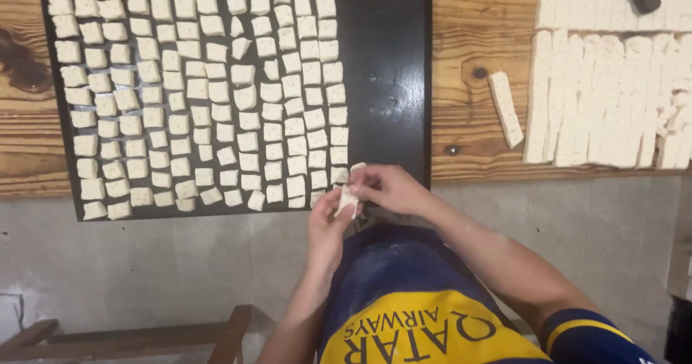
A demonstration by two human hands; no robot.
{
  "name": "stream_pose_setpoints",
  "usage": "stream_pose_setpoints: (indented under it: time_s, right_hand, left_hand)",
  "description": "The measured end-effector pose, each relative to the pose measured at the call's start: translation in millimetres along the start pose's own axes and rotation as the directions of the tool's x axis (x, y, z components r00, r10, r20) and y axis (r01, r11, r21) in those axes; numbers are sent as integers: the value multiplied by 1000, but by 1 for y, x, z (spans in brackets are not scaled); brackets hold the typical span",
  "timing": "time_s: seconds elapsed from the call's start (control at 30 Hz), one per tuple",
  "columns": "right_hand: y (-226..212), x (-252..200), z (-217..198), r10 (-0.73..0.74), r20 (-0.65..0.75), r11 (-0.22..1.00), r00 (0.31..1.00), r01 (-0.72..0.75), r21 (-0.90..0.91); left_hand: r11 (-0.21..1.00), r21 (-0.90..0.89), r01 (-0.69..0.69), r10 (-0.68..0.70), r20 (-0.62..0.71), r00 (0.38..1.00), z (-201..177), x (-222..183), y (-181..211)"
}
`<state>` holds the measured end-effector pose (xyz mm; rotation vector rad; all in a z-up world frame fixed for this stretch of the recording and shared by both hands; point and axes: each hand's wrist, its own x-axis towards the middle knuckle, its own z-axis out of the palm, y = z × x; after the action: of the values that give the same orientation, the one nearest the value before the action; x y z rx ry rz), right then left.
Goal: Organizing small pieces of cut dough into neat rows on a baking tray for baking.
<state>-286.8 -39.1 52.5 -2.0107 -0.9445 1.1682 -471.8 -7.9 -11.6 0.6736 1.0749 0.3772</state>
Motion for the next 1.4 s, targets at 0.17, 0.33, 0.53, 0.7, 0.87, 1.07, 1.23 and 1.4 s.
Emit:
stream_pose_setpoints:
  time_s: [0.17, 0.33, 0.53, 0.7, 0.87, 1.07, 1.23, 1.4]
  right_hand:
    - [30, 28, -2, -65, -200, 986, 978, 33, -161]
    - [47, 49, 5, -165, -228, 917, 960, 64, -393]
    - [-13, 24, -18, 12, -76, 998, 997, -16, -53]
    - [29, 69, -14, -112, -236, 969, 965, 53, -241]
    - [49, 77, -19, -181, -319, 924, 930, 49, -380]
    - [88, 33, -134, -303, -636, 738, 710, -248, -628]
    - [158, 9, -186, 94, -567, 744, 818, -436, -507]
    - [169, 1, -200, 157, -577, 940, 801, -300, -161]
  left_hand:
    - [995, -63, 81, -81, -12, 997, 20, 6, 9]
    - [999, 39, 18, -15, -63, 998, 11, 30, -5]
    - [999, -25, -24, 22, -78, 997, 50, 20, 49]
    - [997, -46, -65, 64, -29, 998, 50, 21, 55]
    - [997, 21, -77, 77, -1, 997, 32, 27, 34]
    - [984, 156, -88, 67, 134, 989, 60, 36, 25]
    - [934, 313, -174, 36, 402, 915, 147, 63, -1]
    - [840, 450, -303, -29, 596, 803, 264, 69, 6]
